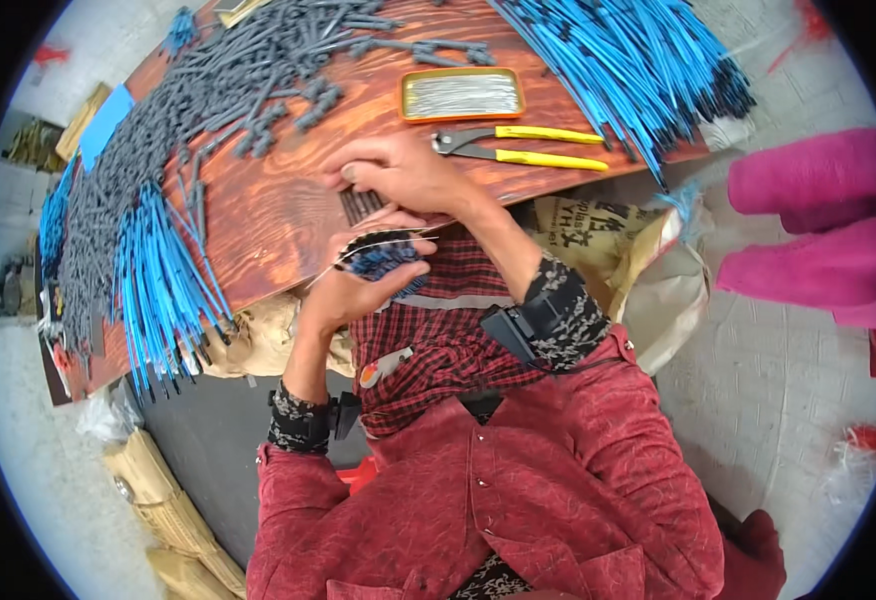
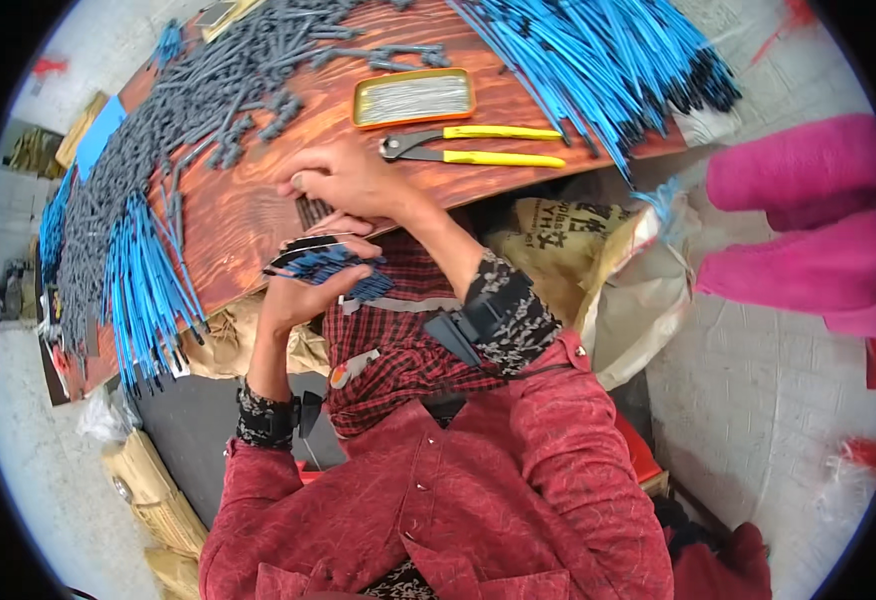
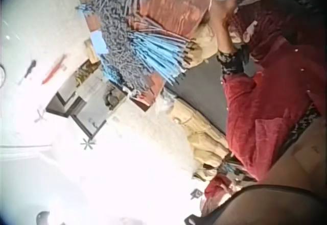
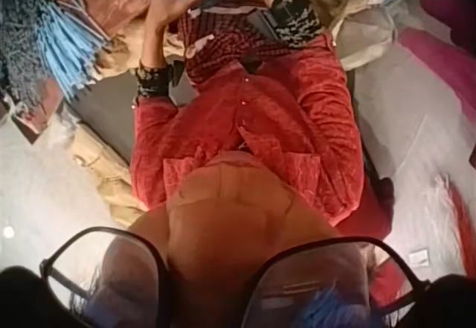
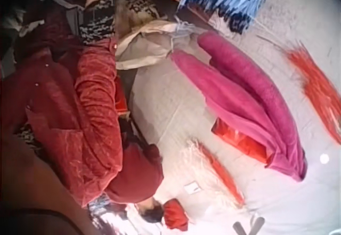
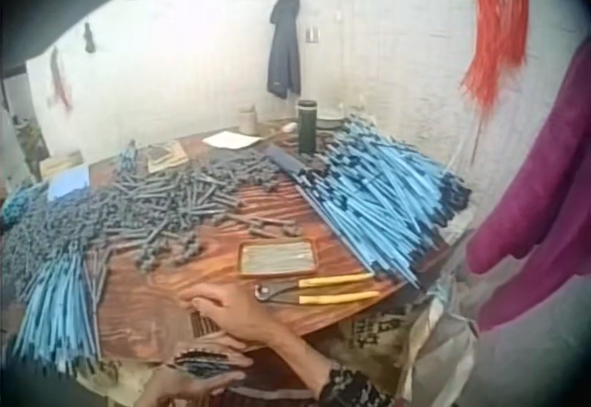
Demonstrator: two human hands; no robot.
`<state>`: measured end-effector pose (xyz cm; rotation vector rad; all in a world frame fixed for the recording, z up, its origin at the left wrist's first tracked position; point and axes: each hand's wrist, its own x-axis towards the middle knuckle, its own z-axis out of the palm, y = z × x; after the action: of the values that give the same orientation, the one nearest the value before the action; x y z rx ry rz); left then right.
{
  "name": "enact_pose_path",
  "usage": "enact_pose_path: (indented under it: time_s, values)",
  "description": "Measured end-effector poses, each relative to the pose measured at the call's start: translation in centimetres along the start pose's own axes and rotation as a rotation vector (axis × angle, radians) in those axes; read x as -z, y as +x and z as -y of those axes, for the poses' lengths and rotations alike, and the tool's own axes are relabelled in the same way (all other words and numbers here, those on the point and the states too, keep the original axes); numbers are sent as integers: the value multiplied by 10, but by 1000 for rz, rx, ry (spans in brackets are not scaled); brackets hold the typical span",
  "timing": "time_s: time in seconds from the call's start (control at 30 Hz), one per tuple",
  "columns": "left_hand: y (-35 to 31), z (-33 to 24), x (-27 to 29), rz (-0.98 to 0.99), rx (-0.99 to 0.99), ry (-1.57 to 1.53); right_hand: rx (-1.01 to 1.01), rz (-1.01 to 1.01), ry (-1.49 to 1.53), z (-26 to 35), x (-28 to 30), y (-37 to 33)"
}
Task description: Assembling decorative tassels by bundling blue strands and securing them with a cap.
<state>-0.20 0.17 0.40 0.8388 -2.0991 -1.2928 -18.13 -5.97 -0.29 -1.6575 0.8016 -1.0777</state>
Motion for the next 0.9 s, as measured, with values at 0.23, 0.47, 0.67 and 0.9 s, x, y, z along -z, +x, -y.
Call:
enact_pose_path:
  time_s: [0.23,0.47,0.67,0.9]
  values:
    - [-7,4,8,8,-58,19,-140,-17,338,-7,-5,3]
    - [-3,8,-1,56,258,-98,-94,-106,136,-9,2,3]
    - [11,-17,-4,63,124,-75,163,-195,113,-21,-6,3]
    - [1,-16,1,9,-61,46,219,-270,-24,2,-14,-3]
